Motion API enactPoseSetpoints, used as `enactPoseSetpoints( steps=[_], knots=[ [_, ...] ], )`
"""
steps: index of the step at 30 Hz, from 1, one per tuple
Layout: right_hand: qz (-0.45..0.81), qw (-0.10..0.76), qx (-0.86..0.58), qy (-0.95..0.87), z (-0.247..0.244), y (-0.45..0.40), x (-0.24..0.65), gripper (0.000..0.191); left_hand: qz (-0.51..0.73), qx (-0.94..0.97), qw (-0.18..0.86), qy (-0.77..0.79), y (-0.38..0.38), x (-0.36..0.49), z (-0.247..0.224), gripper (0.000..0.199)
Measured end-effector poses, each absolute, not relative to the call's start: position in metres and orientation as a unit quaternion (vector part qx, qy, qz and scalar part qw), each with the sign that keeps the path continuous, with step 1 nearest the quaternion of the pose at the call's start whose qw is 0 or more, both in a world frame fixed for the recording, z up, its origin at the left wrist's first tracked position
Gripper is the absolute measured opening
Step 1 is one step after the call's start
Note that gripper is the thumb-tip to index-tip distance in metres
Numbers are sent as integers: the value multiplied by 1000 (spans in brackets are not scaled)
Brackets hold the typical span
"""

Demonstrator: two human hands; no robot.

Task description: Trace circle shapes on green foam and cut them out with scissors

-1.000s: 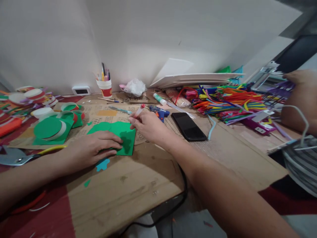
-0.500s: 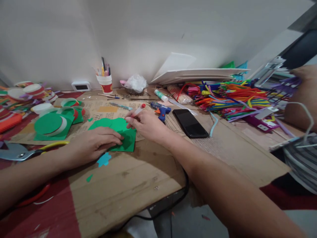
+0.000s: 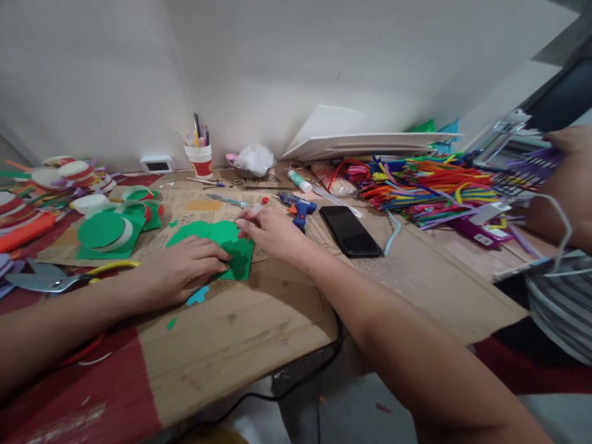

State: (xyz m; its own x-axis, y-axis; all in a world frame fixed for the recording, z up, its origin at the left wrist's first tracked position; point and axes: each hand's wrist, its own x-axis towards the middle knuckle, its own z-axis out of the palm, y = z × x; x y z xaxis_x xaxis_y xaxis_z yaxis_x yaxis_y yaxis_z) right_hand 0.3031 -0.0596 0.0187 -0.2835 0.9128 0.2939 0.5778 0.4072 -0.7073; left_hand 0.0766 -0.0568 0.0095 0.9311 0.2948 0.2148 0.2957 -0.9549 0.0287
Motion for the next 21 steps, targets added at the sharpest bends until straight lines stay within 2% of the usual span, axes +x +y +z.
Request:
enactPoseSetpoints(
  steps=[10, 21],
  knots=[
    [262, 350, -478, -762, 20, -63, 303, 22, -130, -983, -15, -130, -56, 74, 3, 24],
    [272, 354, -484, -753, 21, -64, 304, 22, -114, -987, 42, -101, -62, 74, 5, 29]
  ],
)
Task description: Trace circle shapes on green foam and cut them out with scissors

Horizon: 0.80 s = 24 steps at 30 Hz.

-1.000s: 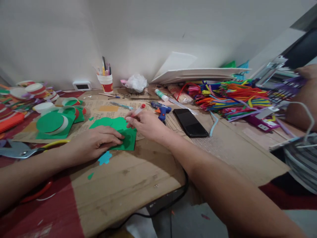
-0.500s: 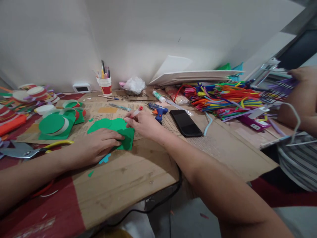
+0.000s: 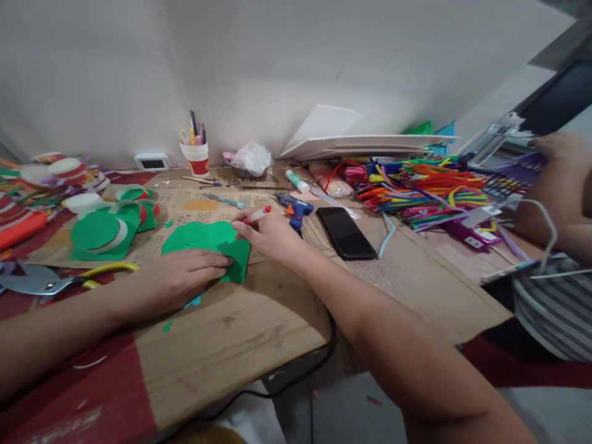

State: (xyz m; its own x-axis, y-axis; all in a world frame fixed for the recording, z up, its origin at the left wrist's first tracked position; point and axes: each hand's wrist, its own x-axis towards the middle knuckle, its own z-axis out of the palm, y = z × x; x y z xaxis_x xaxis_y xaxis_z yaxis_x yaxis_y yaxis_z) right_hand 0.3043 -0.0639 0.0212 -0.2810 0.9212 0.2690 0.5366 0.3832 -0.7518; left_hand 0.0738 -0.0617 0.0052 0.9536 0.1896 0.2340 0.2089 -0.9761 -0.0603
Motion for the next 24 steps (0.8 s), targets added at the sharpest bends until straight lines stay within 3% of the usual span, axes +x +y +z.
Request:
enactPoseSetpoints(
  steps=[12, 17, 24],
  knots=[
    [280, 380, -476, -742, 22, -65, 305, 20, -126, -980, -74, -135, -51, 74, 4, 38],
    [305, 403, -464, -728, 16, -62, 306, 19, -142, -964, -147, -171, -43, 76, 2, 28],
    [312, 402, -460, -728, 13, -60, 308, 22, -133, -975, -98, -146, -50, 79, 5, 26]
  ],
)
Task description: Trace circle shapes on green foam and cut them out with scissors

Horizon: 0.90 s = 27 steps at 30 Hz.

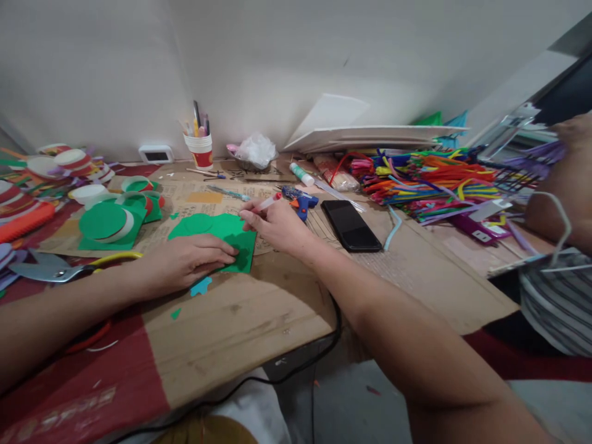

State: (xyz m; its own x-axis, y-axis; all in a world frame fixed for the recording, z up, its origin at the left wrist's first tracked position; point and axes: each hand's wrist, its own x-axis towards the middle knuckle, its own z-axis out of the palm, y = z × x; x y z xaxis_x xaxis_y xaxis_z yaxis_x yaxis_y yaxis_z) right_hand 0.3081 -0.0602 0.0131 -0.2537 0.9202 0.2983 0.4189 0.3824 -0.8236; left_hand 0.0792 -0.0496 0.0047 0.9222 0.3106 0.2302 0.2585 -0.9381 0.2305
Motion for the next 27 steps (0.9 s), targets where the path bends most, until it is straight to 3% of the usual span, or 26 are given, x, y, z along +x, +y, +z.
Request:
enactPoseSetpoints(
  steps=[6, 27],
  knots=[
    [284, 383, -478, -738, 21, -64, 308, 28, 138, 981, 43, 132, -55, 80, 3, 29],
    [358, 385, -493, -693, 7, -57, 295, 27, 131, 978, 76, 145, -56, 73, -2, 34]
  ],
)
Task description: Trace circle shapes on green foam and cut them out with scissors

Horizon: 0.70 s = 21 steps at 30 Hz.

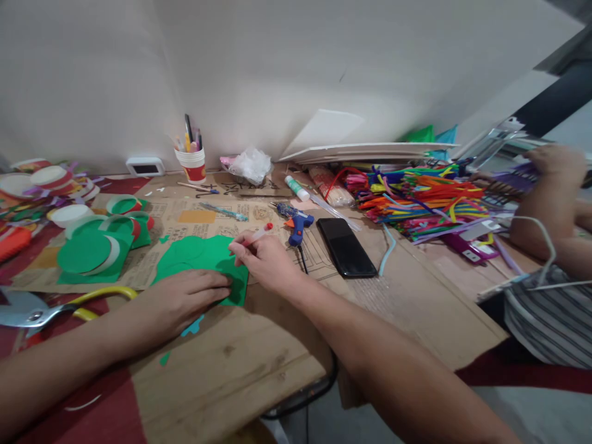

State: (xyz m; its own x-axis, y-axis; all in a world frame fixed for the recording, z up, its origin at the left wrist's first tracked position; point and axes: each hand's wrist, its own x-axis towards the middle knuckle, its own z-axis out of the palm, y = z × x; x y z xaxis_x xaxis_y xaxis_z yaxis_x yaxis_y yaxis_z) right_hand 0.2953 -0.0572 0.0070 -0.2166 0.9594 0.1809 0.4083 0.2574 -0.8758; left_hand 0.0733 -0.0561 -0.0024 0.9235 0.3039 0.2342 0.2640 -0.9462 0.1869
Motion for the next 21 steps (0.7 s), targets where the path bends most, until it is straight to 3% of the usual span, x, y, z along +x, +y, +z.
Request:
enactPoseSetpoints(
  steps=[10, 21],
  knots=[
    [359, 439, -452, -689, 6, -58, 299, 15, 134, 982, 31, 132, -56, 74, 1, 32],
    [289, 382, -466, -744, 8, -62, 302, 20, 121, 983, 18, 138, -61, 77, 3, 32]
  ],
)
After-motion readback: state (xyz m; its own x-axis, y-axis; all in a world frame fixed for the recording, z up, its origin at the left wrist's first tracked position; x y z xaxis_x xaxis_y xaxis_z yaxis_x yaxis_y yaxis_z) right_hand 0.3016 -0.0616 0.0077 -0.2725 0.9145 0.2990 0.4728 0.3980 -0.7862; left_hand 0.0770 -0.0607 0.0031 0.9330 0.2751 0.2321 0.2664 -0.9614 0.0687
